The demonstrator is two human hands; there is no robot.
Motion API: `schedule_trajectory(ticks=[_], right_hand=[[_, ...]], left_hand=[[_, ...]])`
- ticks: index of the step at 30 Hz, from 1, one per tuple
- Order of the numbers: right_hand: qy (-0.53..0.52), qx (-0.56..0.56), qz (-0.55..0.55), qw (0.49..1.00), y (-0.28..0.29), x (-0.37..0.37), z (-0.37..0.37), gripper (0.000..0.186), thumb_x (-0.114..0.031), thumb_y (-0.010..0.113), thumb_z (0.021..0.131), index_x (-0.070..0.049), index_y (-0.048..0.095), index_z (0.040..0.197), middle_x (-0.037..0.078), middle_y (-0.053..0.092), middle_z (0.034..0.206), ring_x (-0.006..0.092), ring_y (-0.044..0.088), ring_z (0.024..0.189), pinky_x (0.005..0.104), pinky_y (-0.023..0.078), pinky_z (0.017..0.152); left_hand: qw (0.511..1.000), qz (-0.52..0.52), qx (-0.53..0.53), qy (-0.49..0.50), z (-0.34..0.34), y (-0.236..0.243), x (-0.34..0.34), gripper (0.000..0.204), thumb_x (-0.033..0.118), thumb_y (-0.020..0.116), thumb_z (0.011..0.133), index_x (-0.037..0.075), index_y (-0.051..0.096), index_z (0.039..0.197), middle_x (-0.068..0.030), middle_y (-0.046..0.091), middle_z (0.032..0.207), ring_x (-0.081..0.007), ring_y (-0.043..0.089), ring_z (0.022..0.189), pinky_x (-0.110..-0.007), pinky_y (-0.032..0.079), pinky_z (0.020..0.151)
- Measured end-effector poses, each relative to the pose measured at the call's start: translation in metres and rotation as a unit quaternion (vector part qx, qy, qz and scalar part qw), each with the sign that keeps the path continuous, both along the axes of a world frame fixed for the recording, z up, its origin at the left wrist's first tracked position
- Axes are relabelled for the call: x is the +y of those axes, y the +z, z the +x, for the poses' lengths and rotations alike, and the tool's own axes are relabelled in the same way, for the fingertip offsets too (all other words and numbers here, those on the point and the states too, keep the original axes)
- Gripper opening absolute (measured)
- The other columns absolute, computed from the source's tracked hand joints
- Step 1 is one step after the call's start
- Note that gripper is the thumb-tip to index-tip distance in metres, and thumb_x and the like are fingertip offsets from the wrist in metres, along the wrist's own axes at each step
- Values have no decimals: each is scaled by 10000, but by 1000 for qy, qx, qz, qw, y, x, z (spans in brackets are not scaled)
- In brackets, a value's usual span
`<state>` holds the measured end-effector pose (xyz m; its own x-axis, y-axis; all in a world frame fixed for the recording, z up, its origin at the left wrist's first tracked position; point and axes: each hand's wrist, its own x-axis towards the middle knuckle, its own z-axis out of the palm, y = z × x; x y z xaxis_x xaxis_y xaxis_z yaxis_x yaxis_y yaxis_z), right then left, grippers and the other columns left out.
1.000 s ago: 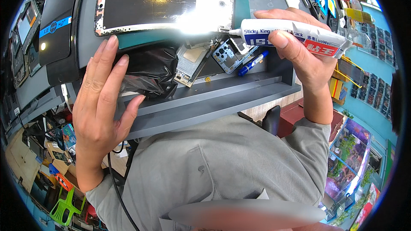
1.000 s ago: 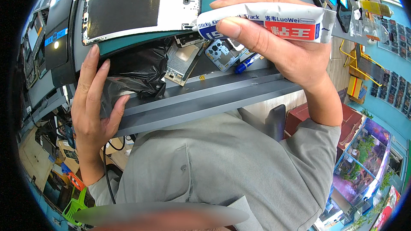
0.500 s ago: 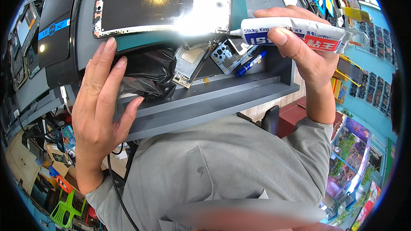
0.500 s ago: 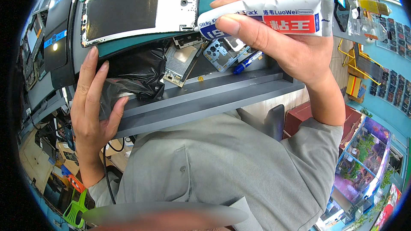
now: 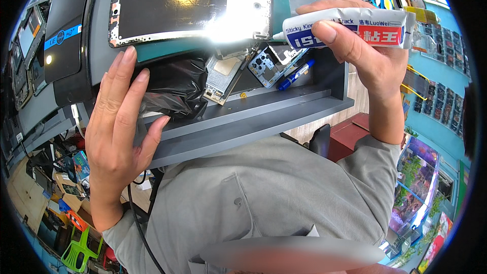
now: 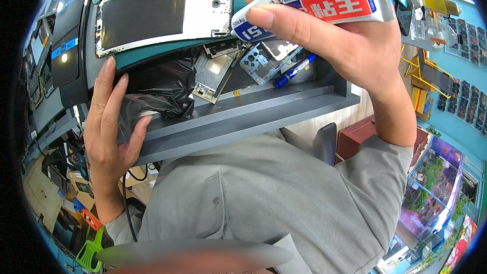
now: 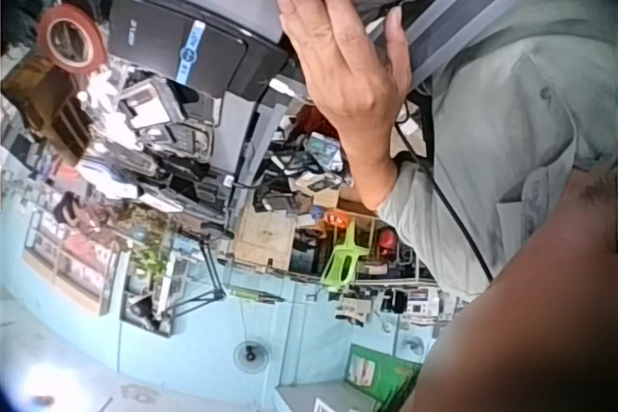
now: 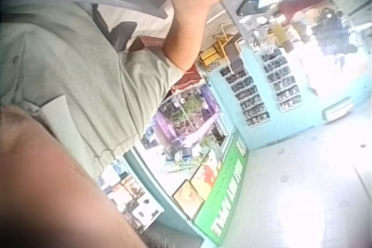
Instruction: The person applies adhesive along the edges of a smartphone screen assembly and then presses the screen onto the phone body. They wipe away excess adhesive and inspect the edges to ensure proper alignment and bonding.
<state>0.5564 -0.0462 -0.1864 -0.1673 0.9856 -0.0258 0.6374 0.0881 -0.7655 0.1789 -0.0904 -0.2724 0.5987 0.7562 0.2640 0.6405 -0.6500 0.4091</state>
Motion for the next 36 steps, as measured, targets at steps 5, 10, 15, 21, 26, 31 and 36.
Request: schedule_trajectory(ticks=[5, 10, 15, 21, 26, 31, 36], right_hand=[[25, -15, 16, 999, 0, 9, -4, 335, -281, 886, 960, 7, 866, 1131, 41, 780, 844, 30, 546, 591, 205, 365, 530], [21, -54, 49, 997, 5, 10, 6, 392, -356, 849, 975, 16, 863, 1097, 100, 827, 905, 59, 599, 539, 192, 423, 494], [19, 71, 33, 997, -4, 19, 0, 384, -306, 781, 1001, 67, 829, 1081, 176, 831, 948, 138, 713, 606, 270, 568, 522], [20, 189, -22, 982, -29, 24, 8, 379, -251, 755, 1027, 104, 776, 1156, 209, 811, 1010, 198, 773, 755, 309, 607, 583], [38, 204, -27, 978, -31, 23, 6, 351, -223, 759, 1029, 105, 772, 1152, 217, 811, 1038, 210, 782, 793, 323, 619, 594], [26, 184, -32, 982, -31, 22, 4, 343, -224, 768, 1025, 101, 775, 1135, 213, 809, 1016, 210, 778, 766, 323, 623, 596], [6, 174, -22, 984, -31, 20, 2, 350, -238, 785, 1019, 94, 781, 1131, 211, 809, 1001, 201, 775, 737, 318, 627, 596]], left_hand=[[1000, -2, -2, 3, 0, 2, -1, 691, 109, 861, 898, -79, 596, 1508, -317, 565, 1615, -496, 583, 1473, -581, 486, 1220], [1000, 0, -10, -9, -1, 0, 3, 701, 108, 867, 891, -72, 593, 1511, -314, 562, 1621, -495, 584, 1473, -581, 488, 1217], [1000, -3, 2, 5, 0, 1, -2, 706, 106, 869, 888, -64, 591, 1514, -305, 556, 1631, -493, 581, 1477, -581, 490, 1211], [1000, -3, -1, -1, -1, 1, 1, 705, 107, 869, 889, -65, 592, 1514, -311, 554, 1630, -494, 580, 1478, -583, 488, 1212], [1000, -12, -6, 6, 0, 1, -1, 711, 96, 872, 881, -60, 595, 1517, -318, 544, 1636, -490, 562, 1495, -577, 476, 1231], [1000, -20, -4, 3, -3, -1, -1, 744, 77, 884, 860, -42, 595, 1536, -317, 512, 1664, -475, 520, 1541, -559, 453, 1266], [1000, -24, -9, 5, -3, -1, -1, 743, 79, 883, 861, -42, 596, 1536, -318, 516, 1660, -476, 521, 1540, -559, 452, 1268]])
